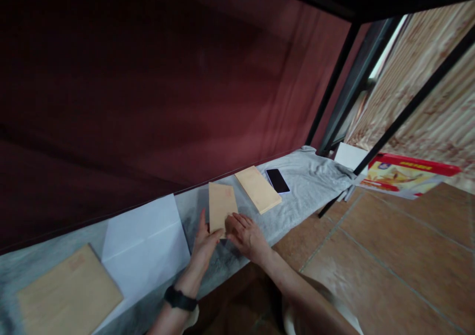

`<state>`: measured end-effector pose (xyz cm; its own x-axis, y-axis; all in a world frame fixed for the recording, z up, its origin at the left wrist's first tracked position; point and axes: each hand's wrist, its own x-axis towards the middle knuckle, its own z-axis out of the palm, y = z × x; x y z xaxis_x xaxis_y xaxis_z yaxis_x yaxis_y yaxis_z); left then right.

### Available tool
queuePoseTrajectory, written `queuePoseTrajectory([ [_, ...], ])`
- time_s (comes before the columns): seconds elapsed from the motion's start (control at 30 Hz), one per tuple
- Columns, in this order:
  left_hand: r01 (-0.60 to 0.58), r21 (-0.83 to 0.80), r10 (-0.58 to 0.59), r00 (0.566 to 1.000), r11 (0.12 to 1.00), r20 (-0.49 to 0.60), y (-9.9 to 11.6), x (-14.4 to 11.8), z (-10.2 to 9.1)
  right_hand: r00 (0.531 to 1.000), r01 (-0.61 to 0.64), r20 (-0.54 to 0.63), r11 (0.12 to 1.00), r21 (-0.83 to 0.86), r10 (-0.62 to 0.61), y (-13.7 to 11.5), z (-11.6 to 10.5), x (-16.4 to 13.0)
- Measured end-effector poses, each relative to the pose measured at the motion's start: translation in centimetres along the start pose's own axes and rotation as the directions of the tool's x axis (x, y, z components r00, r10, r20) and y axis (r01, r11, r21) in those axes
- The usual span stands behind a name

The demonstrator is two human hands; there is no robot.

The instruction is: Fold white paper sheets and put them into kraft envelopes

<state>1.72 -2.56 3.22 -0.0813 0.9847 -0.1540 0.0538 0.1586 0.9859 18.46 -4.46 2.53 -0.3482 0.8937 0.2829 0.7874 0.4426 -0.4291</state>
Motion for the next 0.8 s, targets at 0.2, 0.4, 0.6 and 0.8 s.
queuePoseTrajectory([
  [0.2,0.016,-0.266,0.013,0.994,0.964,0.11,2.8,-1.5,0.6,0.994,-0.035,-0.1,0.997,0.062,0.042,-1.1,-0.3,0.5],
  [0.4,0.246,-0.396,-0.264,0.964,0.885,0.008,2.0,-0.3,0.6,0.875,-0.175,-0.165,0.616,0.768,0.455,-0.8,-1.0,2.5],
  [0.6,0.167,-0.498,-0.19,0.982,0.851,0.004,1.7,0.8,0.8,0.909,-0.227,0.058,0.374,0.899,0.412,-2.0,0.8,1.0],
  [0.8,0.08,-0.408,-0.13,0.987,0.909,-0.095,2.2,1.9,-0.4,0.826,-0.356,0.246,0.131,0.925,0.507,-0.4,0.4,0.7],
])
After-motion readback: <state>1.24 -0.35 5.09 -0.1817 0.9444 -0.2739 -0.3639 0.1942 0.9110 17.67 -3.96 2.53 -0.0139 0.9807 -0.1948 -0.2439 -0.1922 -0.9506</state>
